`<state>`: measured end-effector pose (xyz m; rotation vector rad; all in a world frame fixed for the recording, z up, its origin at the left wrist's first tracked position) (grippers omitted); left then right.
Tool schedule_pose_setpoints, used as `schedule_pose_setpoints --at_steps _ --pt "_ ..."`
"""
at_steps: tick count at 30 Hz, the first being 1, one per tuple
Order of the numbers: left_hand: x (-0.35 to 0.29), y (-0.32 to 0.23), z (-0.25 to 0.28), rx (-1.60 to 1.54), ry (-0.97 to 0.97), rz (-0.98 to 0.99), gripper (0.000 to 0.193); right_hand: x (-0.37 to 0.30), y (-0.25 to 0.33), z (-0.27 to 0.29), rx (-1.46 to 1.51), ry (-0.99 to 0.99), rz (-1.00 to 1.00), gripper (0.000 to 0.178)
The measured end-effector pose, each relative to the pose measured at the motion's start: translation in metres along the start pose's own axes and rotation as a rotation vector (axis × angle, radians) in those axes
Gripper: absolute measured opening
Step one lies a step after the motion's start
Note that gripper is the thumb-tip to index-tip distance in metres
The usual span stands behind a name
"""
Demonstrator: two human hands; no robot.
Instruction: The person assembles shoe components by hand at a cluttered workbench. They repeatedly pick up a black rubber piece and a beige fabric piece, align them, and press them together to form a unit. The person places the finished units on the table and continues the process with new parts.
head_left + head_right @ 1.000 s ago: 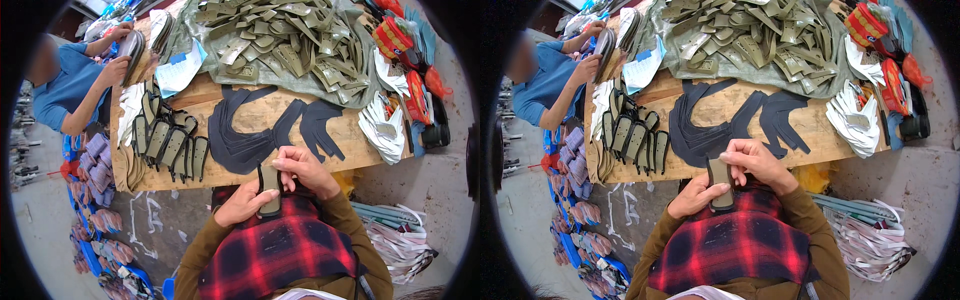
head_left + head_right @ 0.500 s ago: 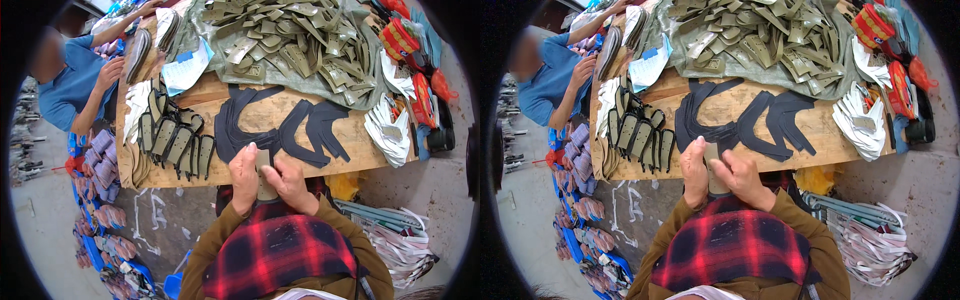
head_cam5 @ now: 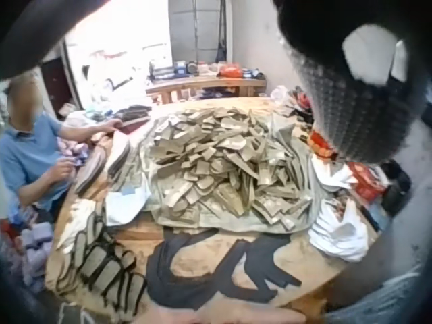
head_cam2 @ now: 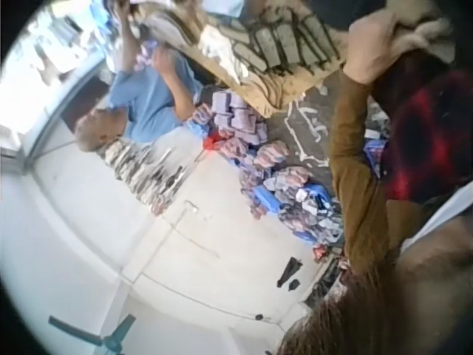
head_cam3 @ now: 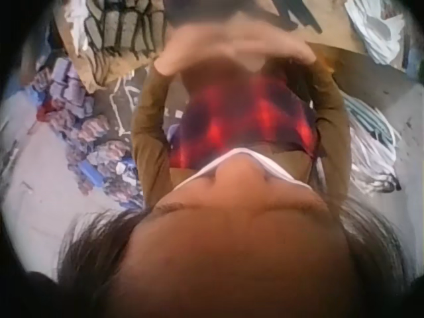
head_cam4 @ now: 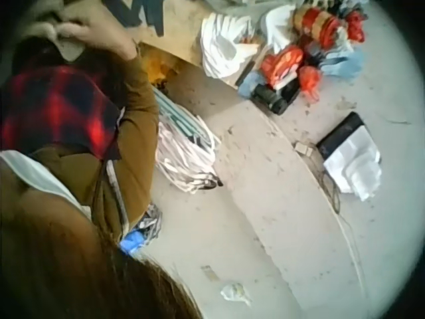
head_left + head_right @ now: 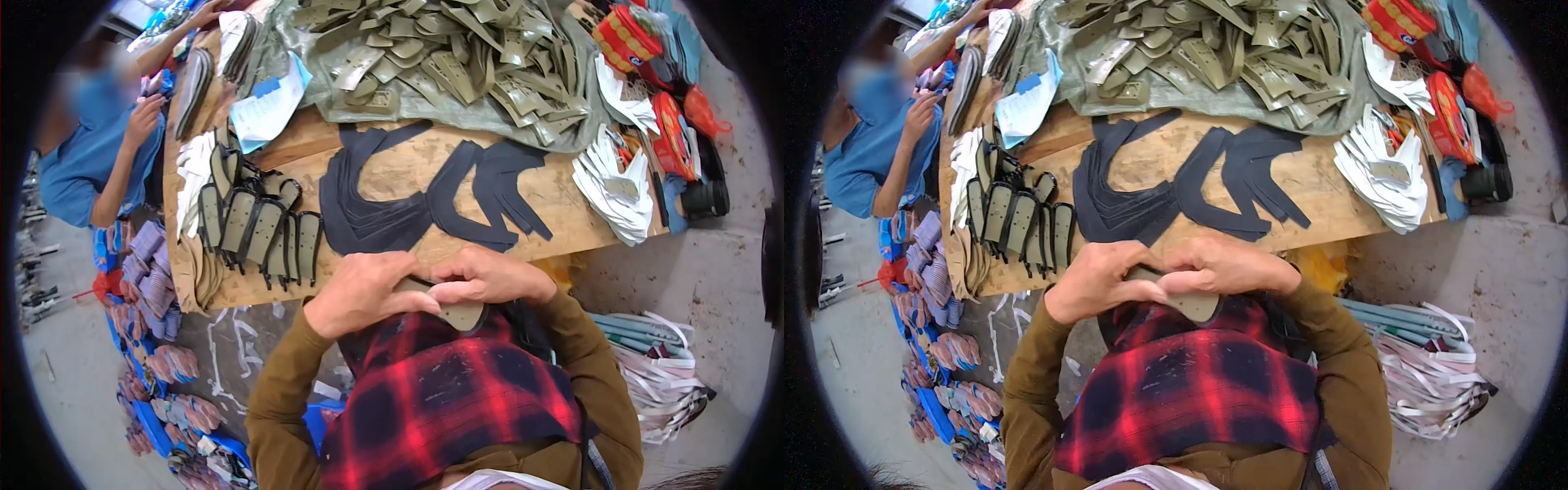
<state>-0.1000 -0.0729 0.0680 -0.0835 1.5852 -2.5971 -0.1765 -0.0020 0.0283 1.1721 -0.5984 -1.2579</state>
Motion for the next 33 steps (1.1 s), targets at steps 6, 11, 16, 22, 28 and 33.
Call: schedule_pose_setpoints --at_steps 6,11,16,22,28,33 --pt "-0.023 0.030 -0.016 -0.641 -0.177 0.210 0.014 -0.014 0.000 -0.031 0.977 0.162 -0.116 0.021" --pt "-0.037 0.049 -0.018 -0.687 -0.353 0.283 0.014 -0.008 -0.010 -0.031 0.868 -0.038 -0.088 0.020" --pt "-0.048 0.053 -0.011 -0.665 -0.520 0.269 0.014 -0.003 -0.015 -0.026 0.970 -0.119 -0.102 0.018" --pt "-0.043 0.040 -0.023 -0.368 -0.023 0.272 0.020 0.000 -0.014 -0.026 0.523 -0.010 -0.149 0.020" --pt "-0.042 0.024 -0.052 -0.888 0.236 0.528 0.032 0.008 -0.001 -0.019 0.719 -0.039 -0.086 0.020" --pt "-0.034 0.019 -0.053 -0.875 0.007 0.377 0.031 0.005 -0.007 -0.016 0.887 -0.075 -0.136 0.017"
Point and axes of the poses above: each hand's wrist, its own x-axis towards the middle knuckle, its own z-axis out of the back of the hand, y = z × x, the point moved 9 cm from there along x, towards the middle knuckle, and after that the axes turned 10 degrees about -x, right-handed, at the moved point
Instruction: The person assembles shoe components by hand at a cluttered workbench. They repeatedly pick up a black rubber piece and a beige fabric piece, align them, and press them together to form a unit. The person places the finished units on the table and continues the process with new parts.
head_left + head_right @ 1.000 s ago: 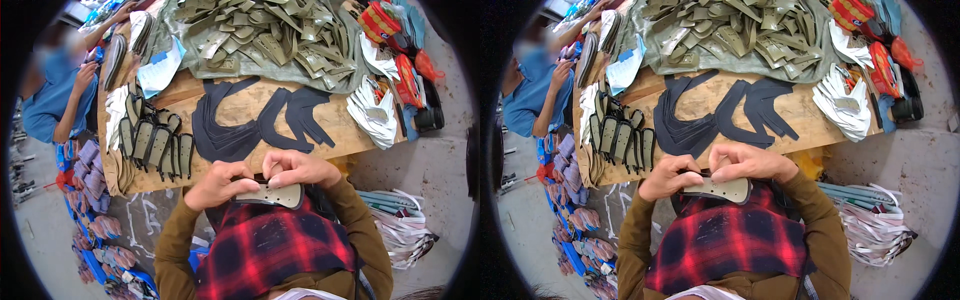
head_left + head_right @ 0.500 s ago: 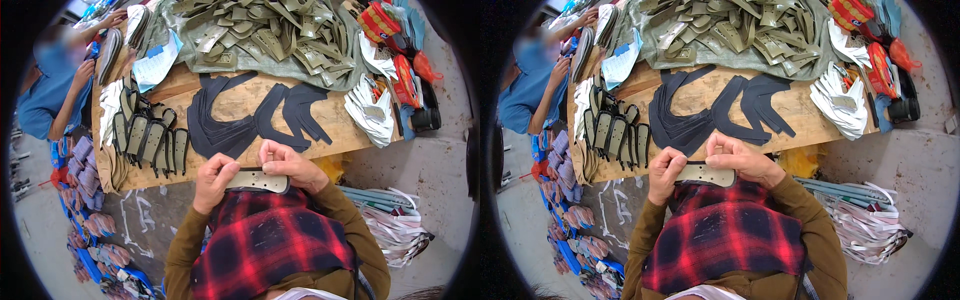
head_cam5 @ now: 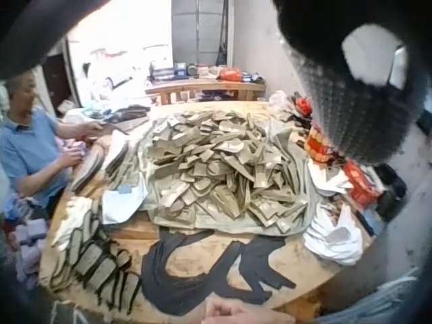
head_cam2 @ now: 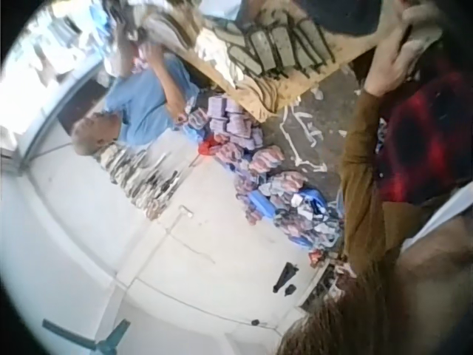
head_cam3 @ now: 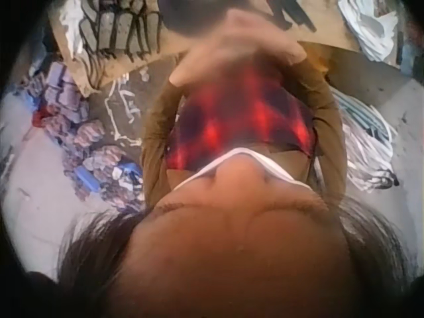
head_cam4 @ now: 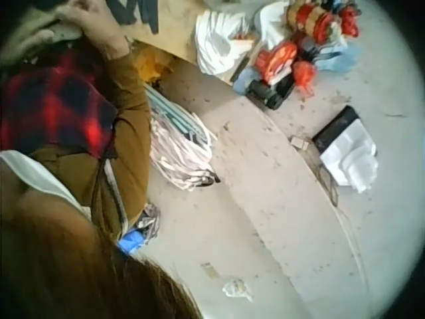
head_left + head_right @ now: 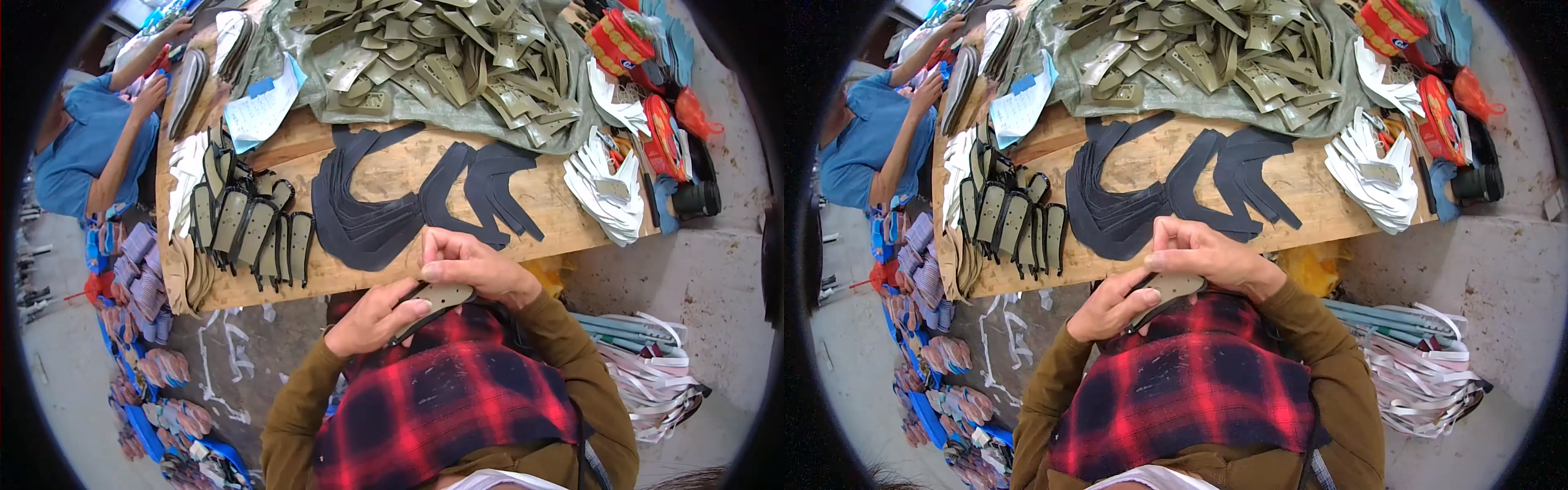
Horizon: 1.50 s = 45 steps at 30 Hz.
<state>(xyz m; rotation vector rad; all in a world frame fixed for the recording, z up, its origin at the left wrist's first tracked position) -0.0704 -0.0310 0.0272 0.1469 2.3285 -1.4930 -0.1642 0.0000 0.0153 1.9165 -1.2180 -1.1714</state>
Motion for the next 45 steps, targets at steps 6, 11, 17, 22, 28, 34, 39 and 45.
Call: schedule_pose_setpoints --at_steps 6,11,17,22,28,34,39,45 --pt "0.008 0.008 0.004 -0.036 -0.194 -0.211 0.027 -0.002 0.015 0.010 -0.020 -0.048 0.153 0.023" --pt "0.017 0.007 0.003 0.054 -0.390 -0.431 0.029 -0.001 0.028 0.030 -0.418 -0.474 0.511 0.036" --pt "0.020 0.021 0.022 -0.031 -0.420 -0.436 0.048 0.016 -0.001 0.015 -0.118 -0.486 0.601 0.062" --pt "0.024 0.011 0.023 -0.071 -0.361 -0.400 0.057 0.018 0.000 0.004 -0.147 -0.312 0.597 0.079" --pt "0.025 0.013 0.020 0.202 -0.442 -0.345 0.075 0.019 0.014 0.013 0.071 -0.227 0.419 0.039" --pt "0.036 0.038 0.002 -0.882 0.067 -0.241 0.059 0.023 0.018 -0.001 0.209 -0.127 0.401 0.031" --pt "0.033 0.035 -0.028 -1.155 0.385 -0.140 0.053 0.019 0.007 0.035 -0.028 -0.301 0.466 0.020" --pt "0.023 0.046 -0.007 -0.615 -0.009 0.139 0.042 0.013 -0.011 0.041 -0.062 -0.458 0.248 0.016"
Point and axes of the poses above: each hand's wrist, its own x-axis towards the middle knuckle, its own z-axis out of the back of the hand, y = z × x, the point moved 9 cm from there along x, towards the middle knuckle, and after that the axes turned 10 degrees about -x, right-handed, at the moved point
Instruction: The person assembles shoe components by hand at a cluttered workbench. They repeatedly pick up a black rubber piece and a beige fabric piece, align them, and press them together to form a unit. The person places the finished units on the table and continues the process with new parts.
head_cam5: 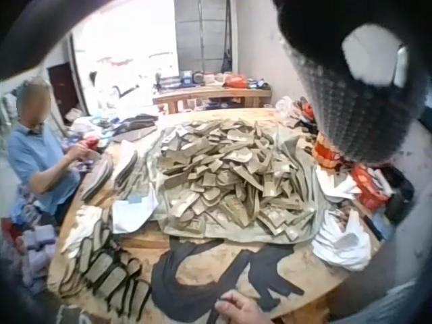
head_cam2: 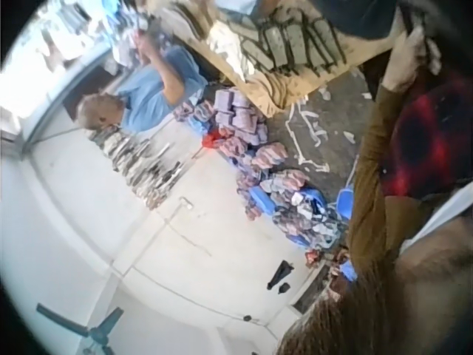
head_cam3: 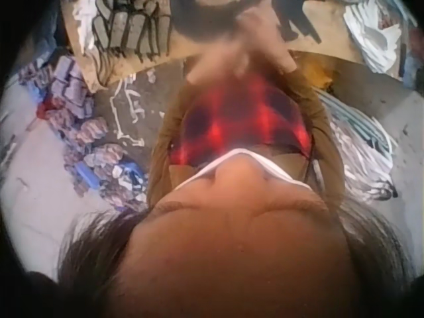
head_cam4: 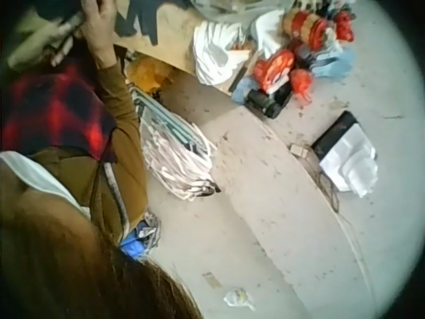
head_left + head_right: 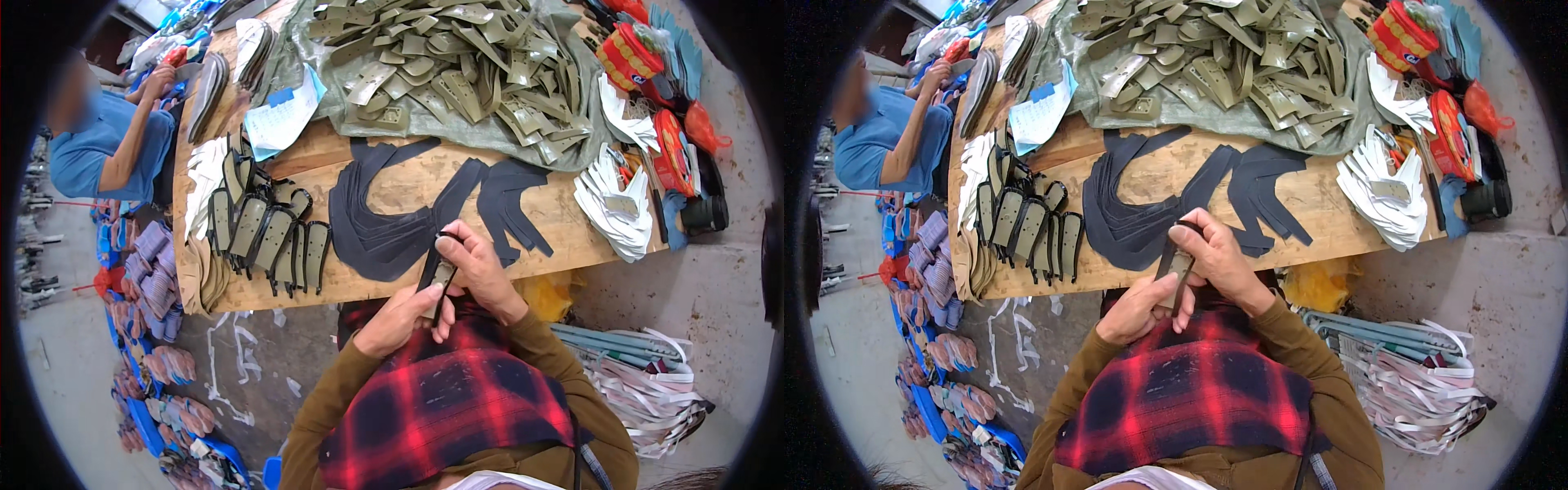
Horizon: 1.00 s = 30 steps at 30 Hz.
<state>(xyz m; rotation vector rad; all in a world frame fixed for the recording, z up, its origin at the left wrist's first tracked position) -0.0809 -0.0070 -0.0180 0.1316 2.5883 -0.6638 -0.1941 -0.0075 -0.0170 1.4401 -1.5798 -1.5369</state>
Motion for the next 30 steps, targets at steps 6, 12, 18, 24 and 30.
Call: schedule_pose_setpoints --at_steps 6,12,18,24,30 --pt "-0.005 0.003 0.003 -0.085 -0.021 -0.058 0.036 -0.011 0.006 -0.016 -0.068 0.164 -0.042 0.038" --pt "-0.004 0.000 -0.006 -0.056 0.024 -0.016 0.039 0.003 0.016 0.020 -0.376 0.116 0.067 0.028" --pt "-0.005 0.004 -0.002 -0.064 -0.020 0.006 0.040 -0.013 -0.017 0.012 -0.195 0.038 -0.077 0.032" --pt "-0.011 0.003 0.012 -0.044 -0.076 -0.029 0.039 -0.031 -0.015 -0.025 -0.006 0.120 0.015 0.060" --pt "-0.041 -0.026 0.041 0.037 -0.279 -0.211 0.027 -0.023 -0.007 -0.032 -0.123 0.189 0.048 0.061"
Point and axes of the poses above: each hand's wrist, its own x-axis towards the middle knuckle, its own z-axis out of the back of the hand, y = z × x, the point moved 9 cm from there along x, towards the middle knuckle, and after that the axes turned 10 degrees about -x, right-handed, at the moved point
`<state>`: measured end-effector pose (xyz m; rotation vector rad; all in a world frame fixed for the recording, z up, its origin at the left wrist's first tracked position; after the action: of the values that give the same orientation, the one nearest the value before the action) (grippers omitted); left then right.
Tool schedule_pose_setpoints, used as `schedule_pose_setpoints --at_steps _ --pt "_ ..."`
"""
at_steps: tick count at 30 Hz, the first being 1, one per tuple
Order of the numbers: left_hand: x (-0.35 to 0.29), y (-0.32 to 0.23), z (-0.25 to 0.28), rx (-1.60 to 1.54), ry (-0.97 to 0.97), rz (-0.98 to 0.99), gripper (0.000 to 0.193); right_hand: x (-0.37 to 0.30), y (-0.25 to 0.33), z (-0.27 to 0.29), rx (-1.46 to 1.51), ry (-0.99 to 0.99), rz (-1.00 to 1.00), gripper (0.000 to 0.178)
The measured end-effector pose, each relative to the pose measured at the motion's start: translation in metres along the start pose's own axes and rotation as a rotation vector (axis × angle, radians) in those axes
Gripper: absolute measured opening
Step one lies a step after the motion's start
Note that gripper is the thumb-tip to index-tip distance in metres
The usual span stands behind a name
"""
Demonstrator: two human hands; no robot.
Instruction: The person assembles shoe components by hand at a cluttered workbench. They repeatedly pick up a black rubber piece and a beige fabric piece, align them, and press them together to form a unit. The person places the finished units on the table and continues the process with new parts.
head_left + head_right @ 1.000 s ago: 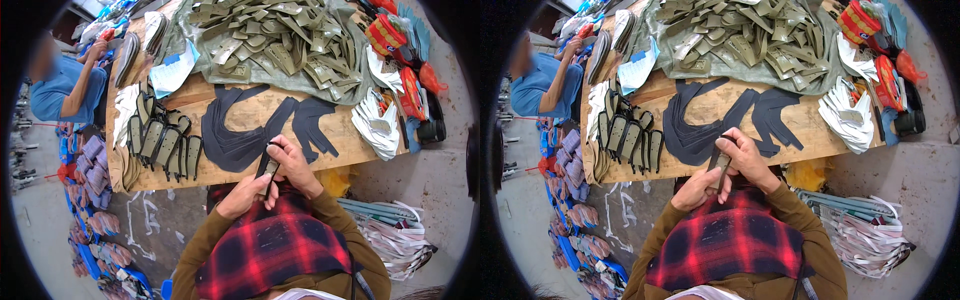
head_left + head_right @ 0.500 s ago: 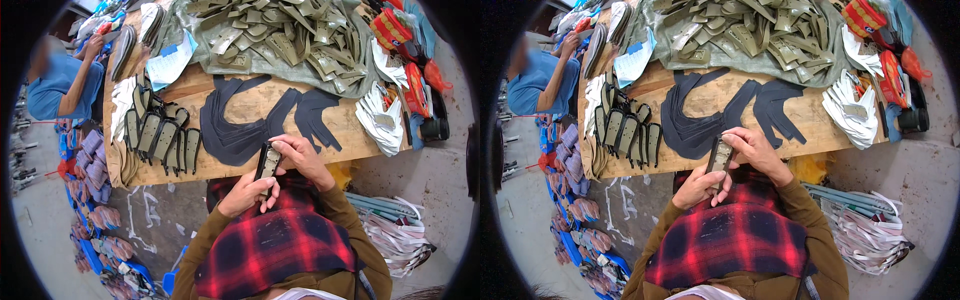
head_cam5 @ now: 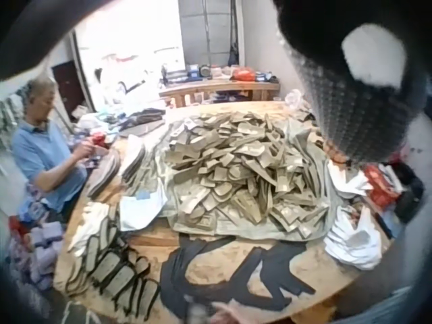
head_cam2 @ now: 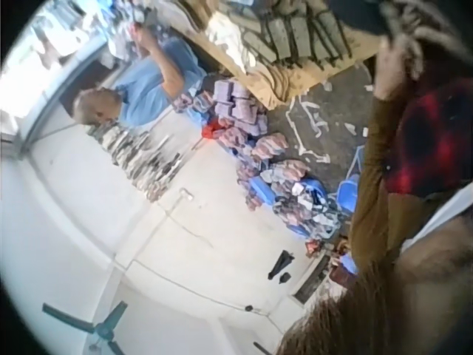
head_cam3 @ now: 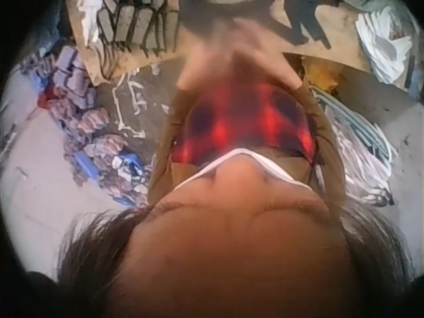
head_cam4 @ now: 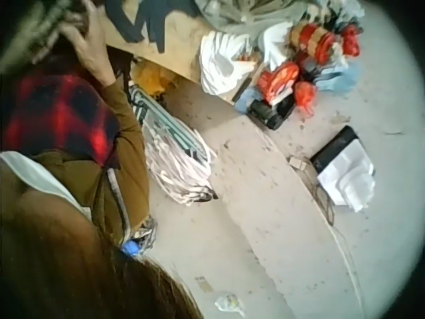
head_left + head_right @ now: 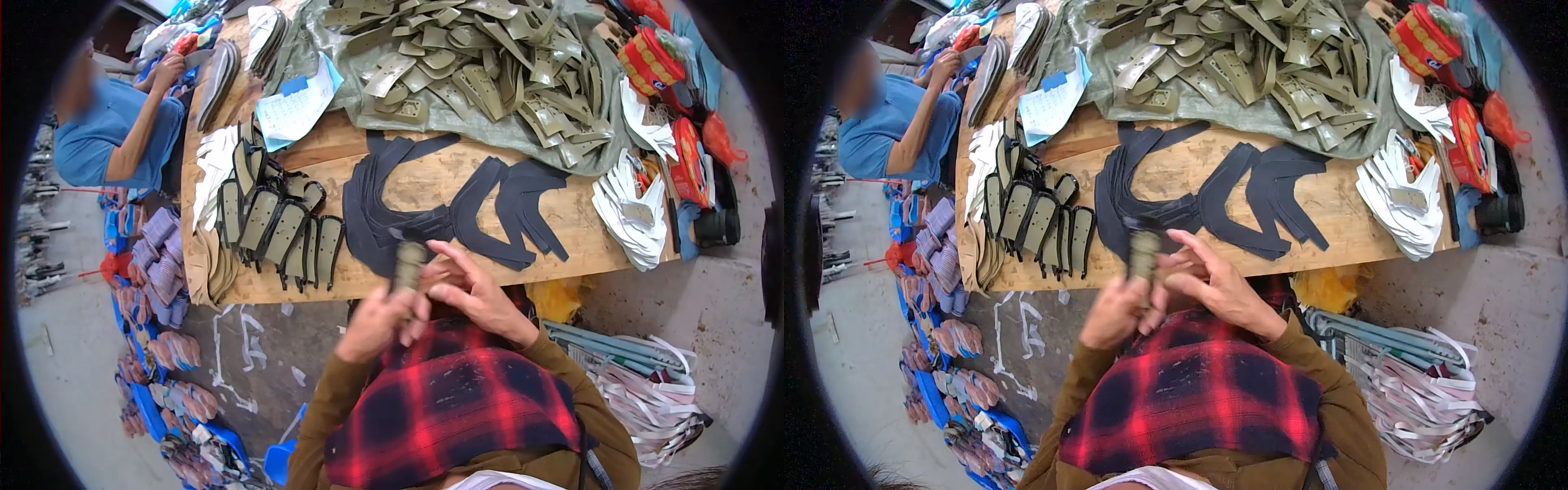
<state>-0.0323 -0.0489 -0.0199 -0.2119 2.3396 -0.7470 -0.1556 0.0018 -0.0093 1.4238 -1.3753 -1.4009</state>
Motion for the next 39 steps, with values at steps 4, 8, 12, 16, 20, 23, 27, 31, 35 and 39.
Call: schedule_pose_setpoints --at_steps 4,8,12,16,20,23,27,31,35,39 --pt "-0.039 -0.147 0.053 1.138 -0.658 -0.708 0.050 0.005 0.020 0.064 -0.437 -0.379 0.076 0.026" --pt "-0.071 -0.205 0.051 1.630 -0.917 -1.089 0.058 0.013 0.053 0.061 -1.157 -0.462 0.282 0.019" --pt "-0.058 -0.197 0.086 1.724 -0.898 -0.980 0.055 0.014 0.032 0.053 -1.320 -0.482 0.315 0.019" --pt "-0.059 -0.181 0.087 1.622 -0.957 -1.006 0.055 0.012 0.032 0.054 -1.290 -0.492 0.348 0.017" --pt "-0.074 -0.167 0.064 1.650 -1.087 -1.185 0.053 0.013 0.026 0.061 -1.254 -0.492 0.387 0.013" --pt "-0.075 -0.138 0.029 1.312 -0.754 -1.363 0.038 0.009 0.034 0.068 -1.184 -0.587 0.394 0.010" --pt "0.008 -0.041 0.000 0.370 -0.104 -0.538 0.021 -0.004 0.070 0.076 -1.107 -0.737 0.477 0.010" --pt "0.043 0.007 -0.019 0.240 0.041 -0.303 0.027 -0.004 0.059 0.071 -1.171 -0.653 0.351 0.018" --pt "0.043 -0.008 -0.041 0.726 0.047 -0.504 0.030 -0.011 0.029 0.070 -1.379 -0.624 0.254 0.022" --pt "0.042 -0.023 -0.064 1.117 0.041 -0.964 0.046 -0.009 0.028 0.073 -1.280 -0.631 0.272 0.017"
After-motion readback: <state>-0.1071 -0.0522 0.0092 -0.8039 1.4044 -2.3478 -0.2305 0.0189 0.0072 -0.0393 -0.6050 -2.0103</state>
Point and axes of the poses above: each hand's wrist, its own x-axis towards the middle knuckle, its own z-axis out of the back of the hand, y = z × x, the point moved 9 cm from there along x, towards the middle knuckle, and after that the axes turned 10 degrees about -x, right-handed, at the moved point
